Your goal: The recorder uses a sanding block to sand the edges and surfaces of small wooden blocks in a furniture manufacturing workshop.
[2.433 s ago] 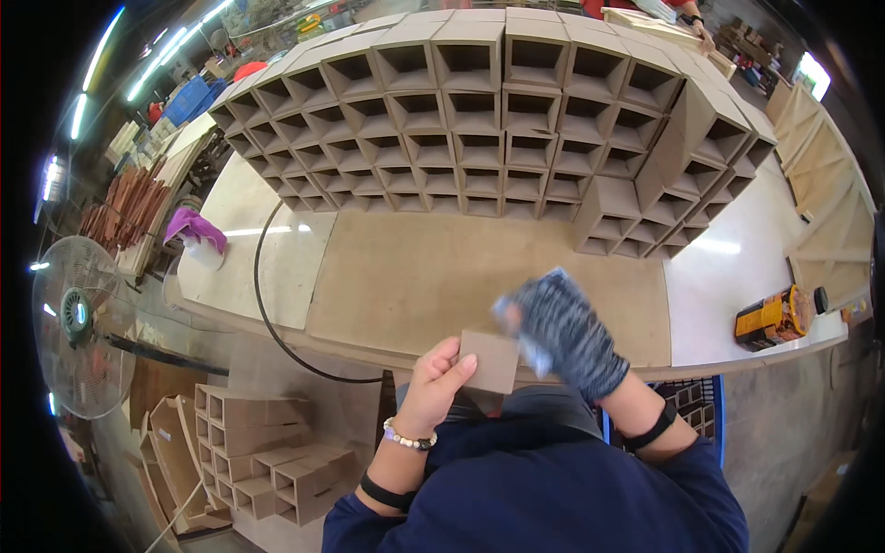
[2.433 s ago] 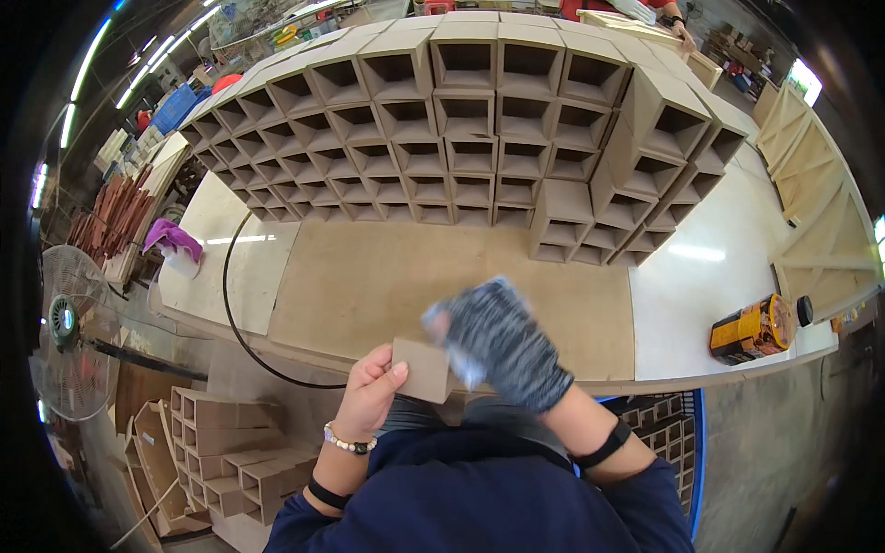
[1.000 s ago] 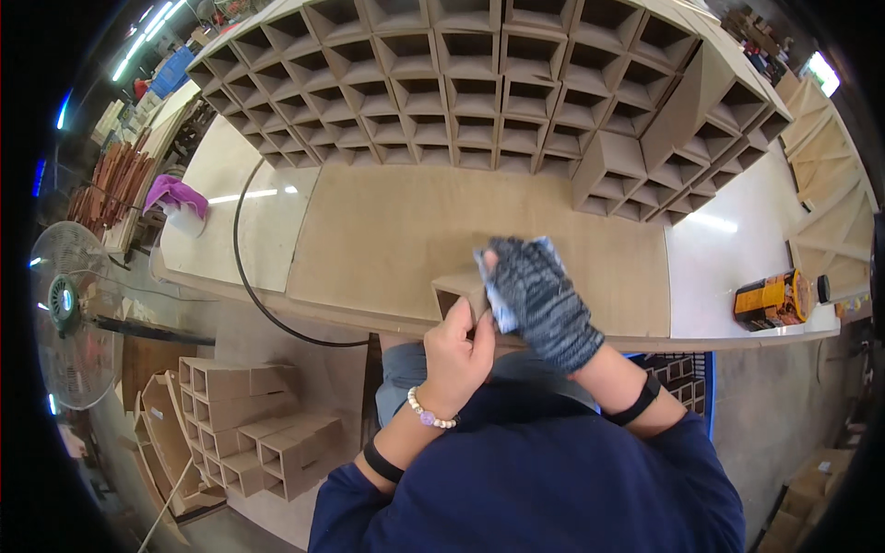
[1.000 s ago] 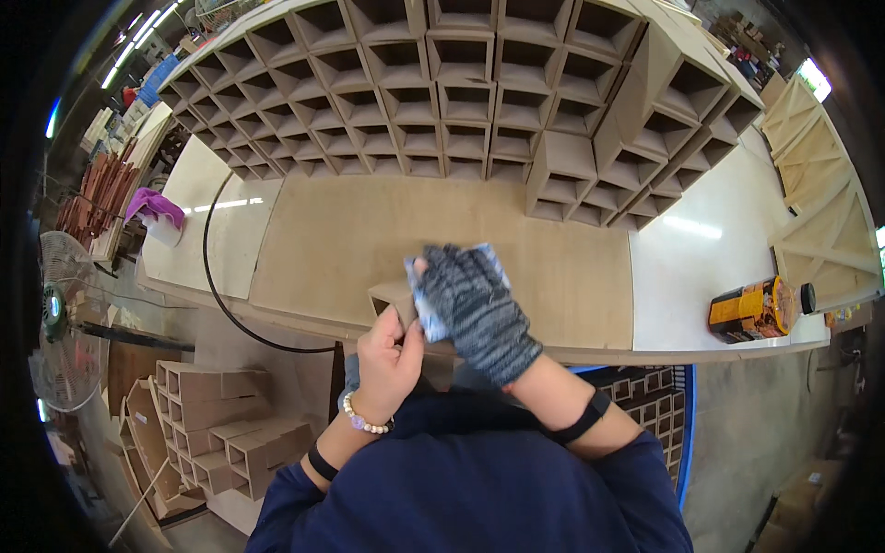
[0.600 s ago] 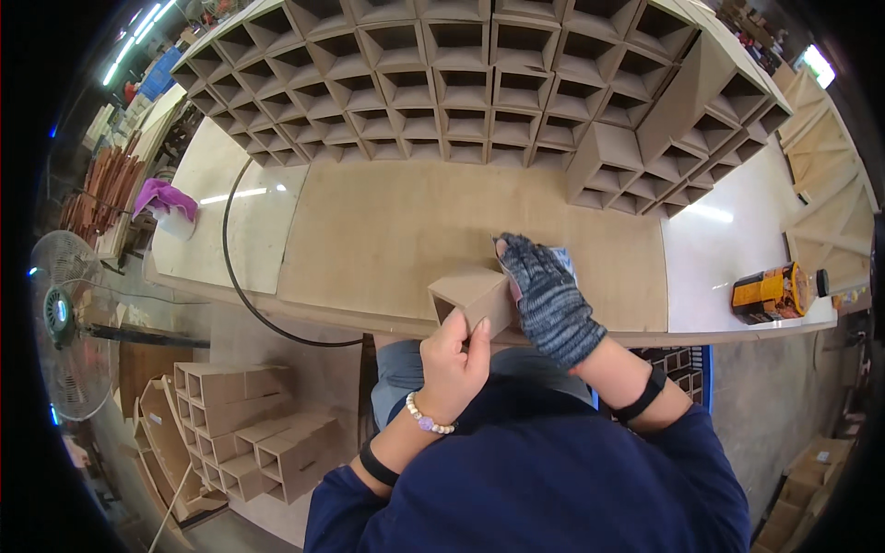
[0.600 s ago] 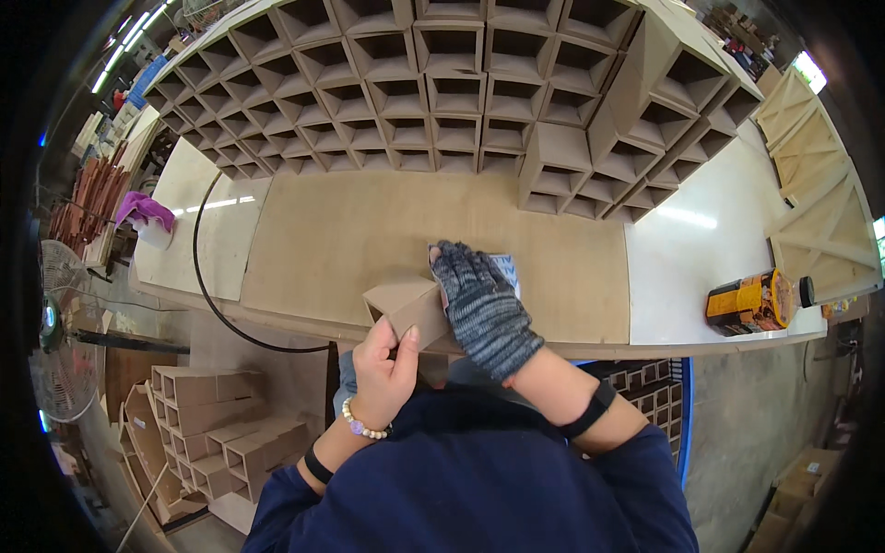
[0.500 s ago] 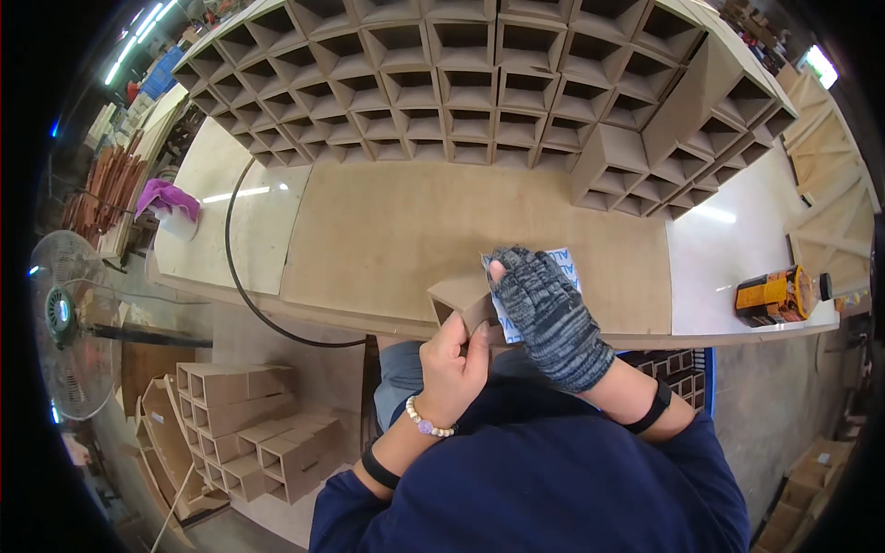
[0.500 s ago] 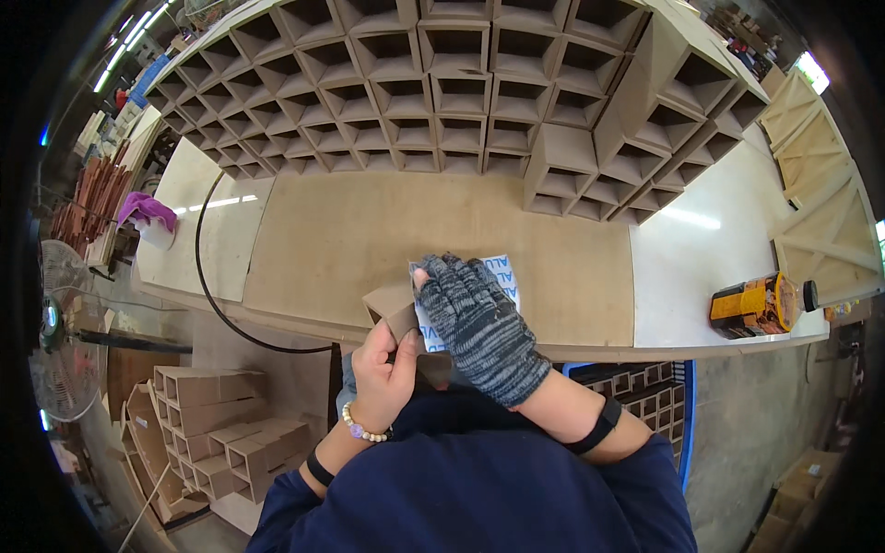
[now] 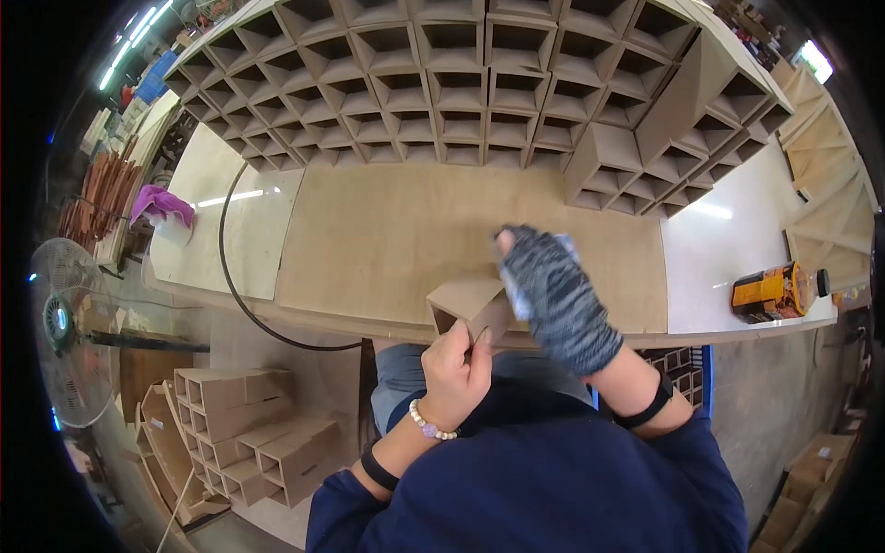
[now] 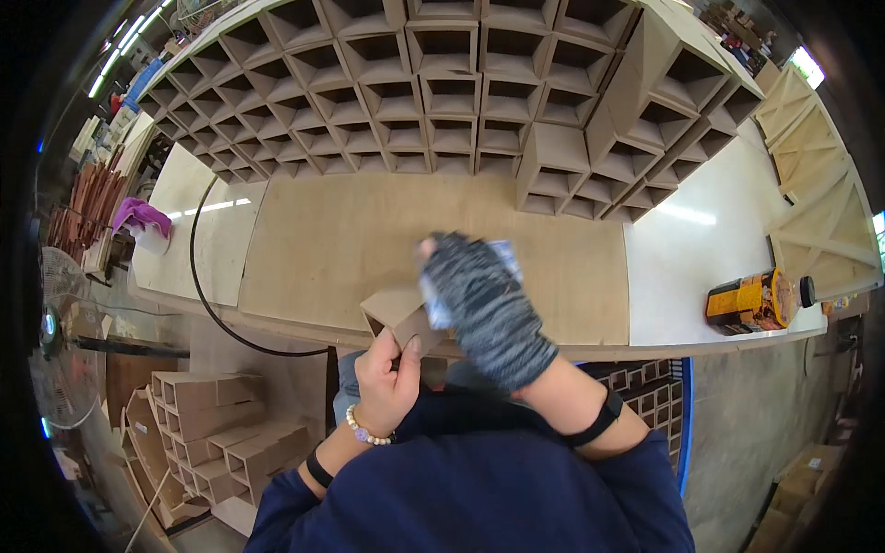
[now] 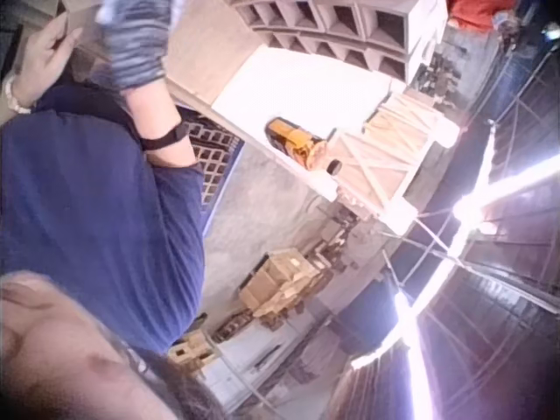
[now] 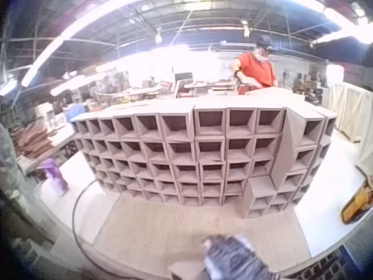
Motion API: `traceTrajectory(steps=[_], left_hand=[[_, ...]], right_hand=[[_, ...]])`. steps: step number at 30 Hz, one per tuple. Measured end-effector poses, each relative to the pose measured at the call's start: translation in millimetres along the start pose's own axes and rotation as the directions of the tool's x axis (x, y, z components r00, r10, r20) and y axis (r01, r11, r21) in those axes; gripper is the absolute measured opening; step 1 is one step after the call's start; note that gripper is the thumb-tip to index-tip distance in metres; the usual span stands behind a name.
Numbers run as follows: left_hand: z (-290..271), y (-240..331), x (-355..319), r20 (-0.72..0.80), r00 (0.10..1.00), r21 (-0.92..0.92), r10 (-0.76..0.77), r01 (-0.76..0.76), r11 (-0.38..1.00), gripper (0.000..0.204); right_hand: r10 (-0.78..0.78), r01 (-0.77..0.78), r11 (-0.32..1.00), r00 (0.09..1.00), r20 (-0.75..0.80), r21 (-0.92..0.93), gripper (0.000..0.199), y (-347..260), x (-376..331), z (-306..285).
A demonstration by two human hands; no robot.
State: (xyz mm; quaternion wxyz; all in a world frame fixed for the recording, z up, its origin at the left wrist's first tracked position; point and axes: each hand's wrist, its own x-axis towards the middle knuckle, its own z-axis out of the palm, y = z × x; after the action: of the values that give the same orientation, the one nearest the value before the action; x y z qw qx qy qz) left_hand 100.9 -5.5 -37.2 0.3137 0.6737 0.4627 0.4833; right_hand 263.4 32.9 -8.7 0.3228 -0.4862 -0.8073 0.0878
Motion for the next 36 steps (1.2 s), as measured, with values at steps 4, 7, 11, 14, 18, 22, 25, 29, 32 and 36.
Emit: traceTrajectory(steps=[4,7,11,14,18,22,25,29,32,36], left_hand=[[-0.2,-1.4,-0.7,-0.048,0.999,-0.128,-0.018,0.012,0.992,0.018],[-6.1,1.8,2.3,0.034,0.999,-0.062,-0.042,0.044,0.997,0.007],[-18.7,-2.9,3.5,0.098,0.960,-0.403,-0.263,0.280,0.871,0.022],[-25.4,-21.7,2.7,0.202,0.910,-0.627,-0.362,0.404,0.666,0.034],[-28.0,-26.8,7.2,0.294,0.727,-0.772,-0.620,0.563,0.294,0.034],[-34.4,-6.0,12.0,0.341,0.813,-0.840,-0.472,0.489,0.236,0.031],[-38.6,-8.4,12.6,0.356,0.873,-0.863,-0.334,0.444,0.240,0.035],[-41.5,-7.6,14.9,0.411,0.842,-0.852,-0.349,0.491,0.182,0.034],[-38.2,-6.1,15.6,0.420,0.827,-0.830,-0.375,0.516,0.209,0.027],[-35.5,-20.4,11.6,0.485,0.838,-0.832,-0.251,0.530,0.165,0.025]], right_hand=[[-0.126,0.136,0.977,0.989,0.072,-0.164,0.046,-8.0,-5.3,14.6],[0.216,-0.188,0.937,0.974,0.065,-0.293,0.038,69.4,-12.0,29.5],[0.171,-0.170,0.964,0.985,-0.012,-0.203,0.053,46.0,-14.9,2.4],[0.125,-0.128,0.981,0.992,-0.031,-0.147,0.056,43.4,-22.1,7.4],[0.095,-0.103,0.990,0.992,-0.086,-0.093,0.058,33.2,-19.4,1.4],[0.208,-0.207,0.978,0.975,-0.076,0.009,0.067,31.1,-24.3,-6.9],[0.425,-0.402,0.892,0.902,-0.080,0.206,0.073,23.1,-21.5,-11.2],[0.084,-0.069,0.990,0.989,-0.119,0.126,0.072,11.0,-16.0,-17.1],[-0.261,0.280,0.956,0.948,0.182,-0.088,0.061,-27.1,-13.7,-23.6],[-0.325,0.338,0.937,0.936,0.132,-0.089,0.038,-26.0,-12.7,-9.3]])
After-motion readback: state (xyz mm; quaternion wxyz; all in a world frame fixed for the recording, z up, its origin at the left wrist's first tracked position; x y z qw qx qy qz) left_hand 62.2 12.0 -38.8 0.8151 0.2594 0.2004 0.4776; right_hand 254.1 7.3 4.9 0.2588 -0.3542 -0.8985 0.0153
